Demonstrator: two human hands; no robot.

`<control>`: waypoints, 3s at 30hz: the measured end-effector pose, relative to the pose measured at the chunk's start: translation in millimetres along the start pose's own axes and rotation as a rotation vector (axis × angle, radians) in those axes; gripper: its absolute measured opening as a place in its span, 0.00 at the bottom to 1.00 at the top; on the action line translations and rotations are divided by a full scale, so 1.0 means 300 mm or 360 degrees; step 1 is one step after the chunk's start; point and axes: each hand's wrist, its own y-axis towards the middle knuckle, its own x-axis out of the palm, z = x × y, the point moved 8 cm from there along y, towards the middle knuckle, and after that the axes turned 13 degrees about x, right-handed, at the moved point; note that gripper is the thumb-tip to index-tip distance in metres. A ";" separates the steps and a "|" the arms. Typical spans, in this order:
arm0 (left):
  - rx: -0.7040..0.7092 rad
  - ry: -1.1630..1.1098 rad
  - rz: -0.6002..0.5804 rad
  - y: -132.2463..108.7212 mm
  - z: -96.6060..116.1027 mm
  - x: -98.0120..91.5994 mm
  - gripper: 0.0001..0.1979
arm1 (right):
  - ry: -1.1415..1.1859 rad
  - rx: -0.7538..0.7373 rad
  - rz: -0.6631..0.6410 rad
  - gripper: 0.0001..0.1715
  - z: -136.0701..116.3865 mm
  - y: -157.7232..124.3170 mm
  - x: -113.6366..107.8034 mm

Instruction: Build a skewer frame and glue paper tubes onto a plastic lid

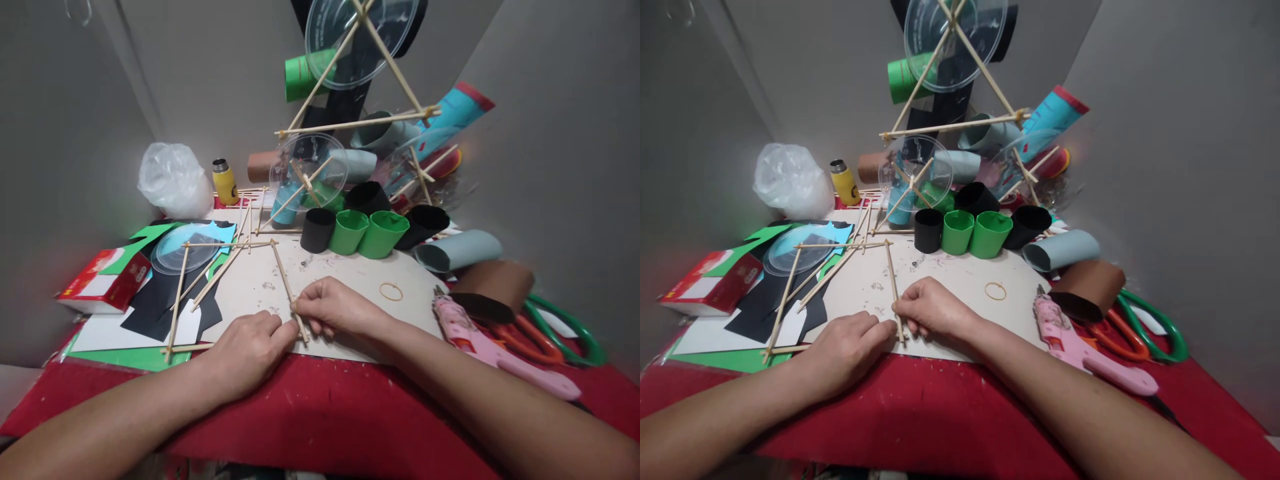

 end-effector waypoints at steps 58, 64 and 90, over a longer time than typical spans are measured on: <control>-0.0153 -0.0239 0.0523 -0.013 -0.060 -0.070 0.13 | -0.0291 -0.0496 0.0740 0.15 -0.004 -0.215 -0.090; -0.0184 -0.0297 0.0561 -0.009 -0.060 -0.062 0.12 | -0.0958 -0.1074 0.1092 0.13 -0.035 -0.303 0.018; -0.0154 -0.0427 0.0543 0.018 -0.028 -0.049 0.14 | -0.0874 -0.0821 0.1004 0.06 -0.008 -0.205 -0.002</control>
